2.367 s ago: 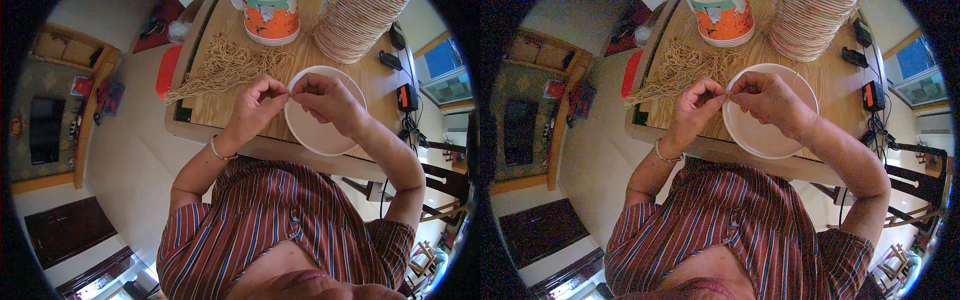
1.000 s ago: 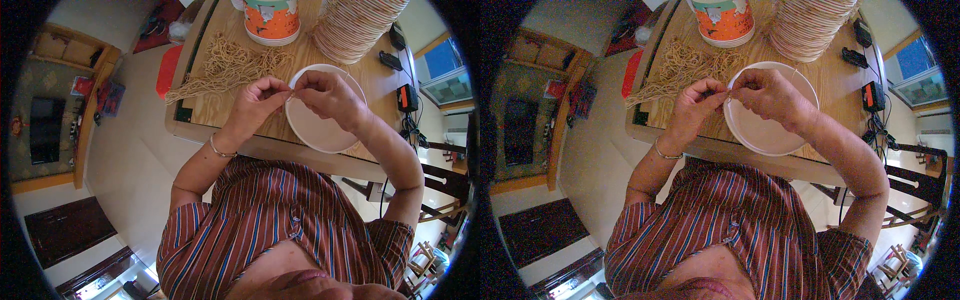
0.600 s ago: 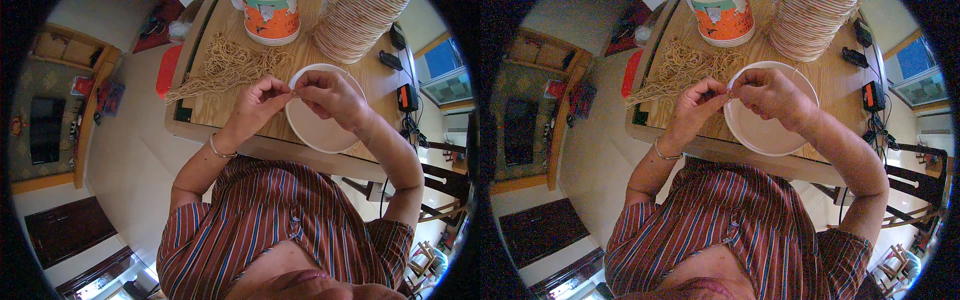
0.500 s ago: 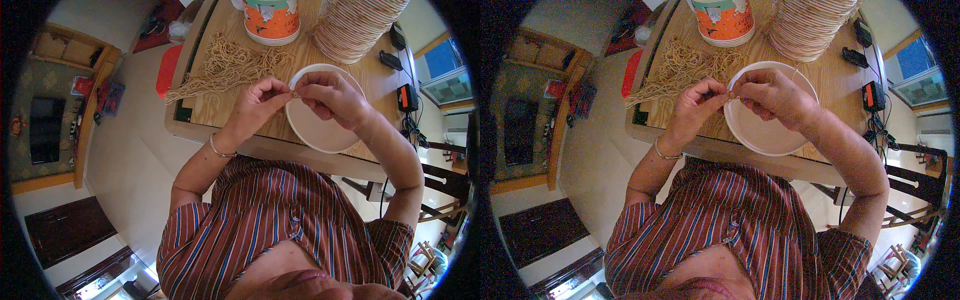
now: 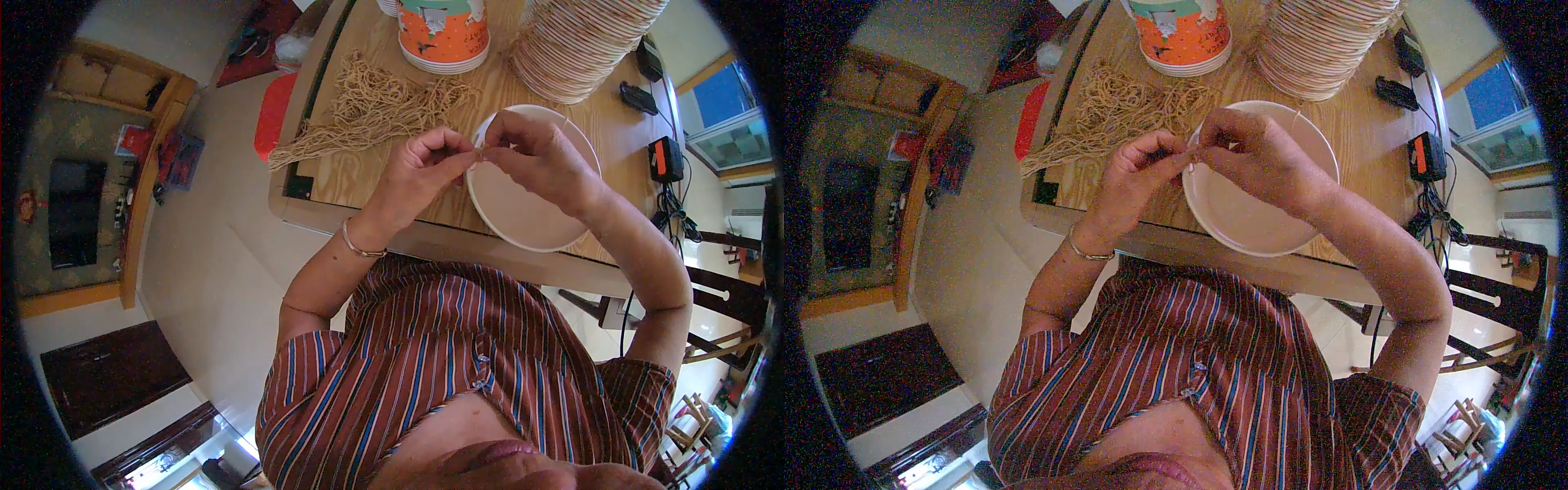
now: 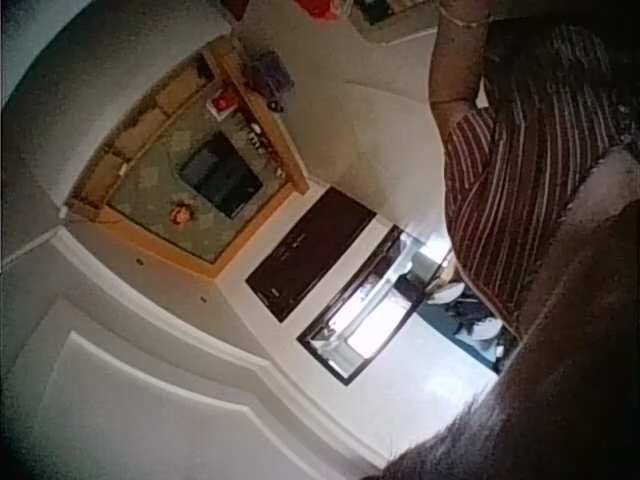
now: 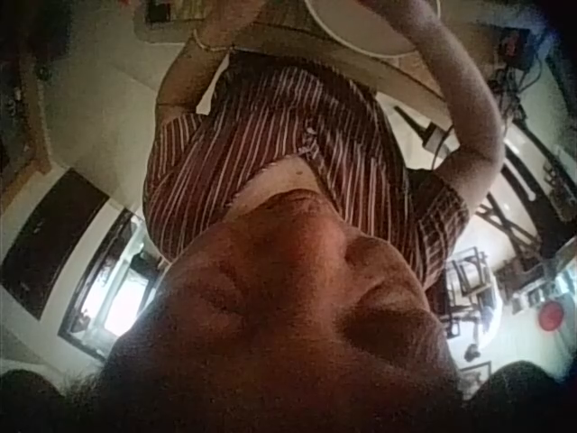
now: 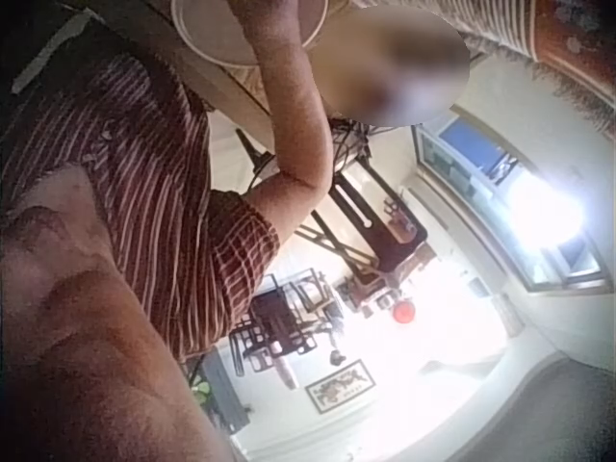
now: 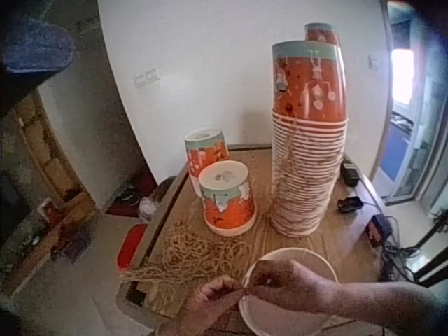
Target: Tying rubber bands around paper cups and stacking them on a table.
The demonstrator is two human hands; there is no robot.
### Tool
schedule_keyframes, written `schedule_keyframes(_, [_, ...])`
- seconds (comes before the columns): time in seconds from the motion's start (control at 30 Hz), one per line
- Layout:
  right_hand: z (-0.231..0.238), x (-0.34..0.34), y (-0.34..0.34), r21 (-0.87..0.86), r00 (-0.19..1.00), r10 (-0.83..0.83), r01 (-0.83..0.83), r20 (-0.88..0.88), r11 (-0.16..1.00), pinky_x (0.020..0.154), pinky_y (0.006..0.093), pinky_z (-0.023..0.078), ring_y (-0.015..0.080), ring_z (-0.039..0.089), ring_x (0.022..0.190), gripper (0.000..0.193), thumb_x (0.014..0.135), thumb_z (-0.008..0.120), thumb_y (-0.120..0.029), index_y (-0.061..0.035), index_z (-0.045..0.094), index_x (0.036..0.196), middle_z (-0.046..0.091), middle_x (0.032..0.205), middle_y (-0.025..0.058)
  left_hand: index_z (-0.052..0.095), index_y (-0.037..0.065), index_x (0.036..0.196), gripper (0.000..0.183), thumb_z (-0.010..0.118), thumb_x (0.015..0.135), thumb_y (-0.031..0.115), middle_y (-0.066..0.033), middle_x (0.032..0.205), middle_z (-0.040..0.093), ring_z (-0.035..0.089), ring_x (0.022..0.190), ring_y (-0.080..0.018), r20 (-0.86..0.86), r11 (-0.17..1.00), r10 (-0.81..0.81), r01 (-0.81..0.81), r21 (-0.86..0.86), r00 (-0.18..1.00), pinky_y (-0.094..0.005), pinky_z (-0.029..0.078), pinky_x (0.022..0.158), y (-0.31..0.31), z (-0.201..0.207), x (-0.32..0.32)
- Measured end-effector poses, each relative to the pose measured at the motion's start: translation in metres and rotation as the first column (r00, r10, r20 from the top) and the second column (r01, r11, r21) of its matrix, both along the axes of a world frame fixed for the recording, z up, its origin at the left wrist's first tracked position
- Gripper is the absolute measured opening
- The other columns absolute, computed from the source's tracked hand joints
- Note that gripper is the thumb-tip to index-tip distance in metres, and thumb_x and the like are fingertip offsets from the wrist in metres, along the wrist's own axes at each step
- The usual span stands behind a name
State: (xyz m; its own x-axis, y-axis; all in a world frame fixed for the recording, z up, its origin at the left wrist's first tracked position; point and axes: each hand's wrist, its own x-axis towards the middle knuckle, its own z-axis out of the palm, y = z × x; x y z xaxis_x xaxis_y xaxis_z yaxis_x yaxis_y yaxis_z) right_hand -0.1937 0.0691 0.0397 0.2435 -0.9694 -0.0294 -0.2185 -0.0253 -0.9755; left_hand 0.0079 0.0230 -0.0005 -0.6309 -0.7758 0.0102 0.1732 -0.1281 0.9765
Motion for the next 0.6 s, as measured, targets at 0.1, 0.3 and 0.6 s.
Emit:
schedule_keyframes(0.1, [0.02,0.0,0.002,0.145,0.994,-0.081,0.091,-0.072,0.985,0.046,0.0193,0.032,0.0022,0.042,0.059,0.011,0.091,0.06,-0.018,-0.0084,0.056,0.091,0.048,0.07,-0.005,0.065,0.003,0.098,0.01,0.065,0.091,0.01,0.0031,0.086,0.063,0.057,0.076,-0.0031,0.025,1.0,-0.005,0.005,-0.016,1.0,-0.0197,0.048,0.067,0.0,0.001,-0.001])
schedule_keyframes(0.3, [0.022,-0.002,0.005,0.223,0.987,-0.149,0.132,0.061,0.966,0.045,0.0191,0.034,0.0034,0.042,0.056,0.015,0.091,0.058,-0.017,-0.0072,0.059,0.102,0.051,0.072,-0.0028,0.065,0.003,0.097,0.01,0.064,0.091,0.01,0.0027,0.085,0.063,0.056,0.074,-0.0036,0.009,1.0,-0.005,0.005,0.008,1.0,-0.0199,0.047,0.066,0.001,0.004,-0.001])
schedule_keyframes(0.6, [0.026,0.0,0.002,-0.055,0.986,-0.016,0.006,-0.166,0.998,0.058,0.0216,0.046,0.0048,0.053,0.068,0.019,0.091,0.063,-0.013,-0.0035,0.061,0.107,0.059,0.079,0.0007,0.065,0.003,0.099,0.011,0.064,0.092,0.011,0.0026,0.088,0.064,0.056,0.076,-0.0034,0.032,1.0,0.004,-0.003,-0.016,0.999,-0.0195,0.047,0.067,0.0,0.001,0.0])
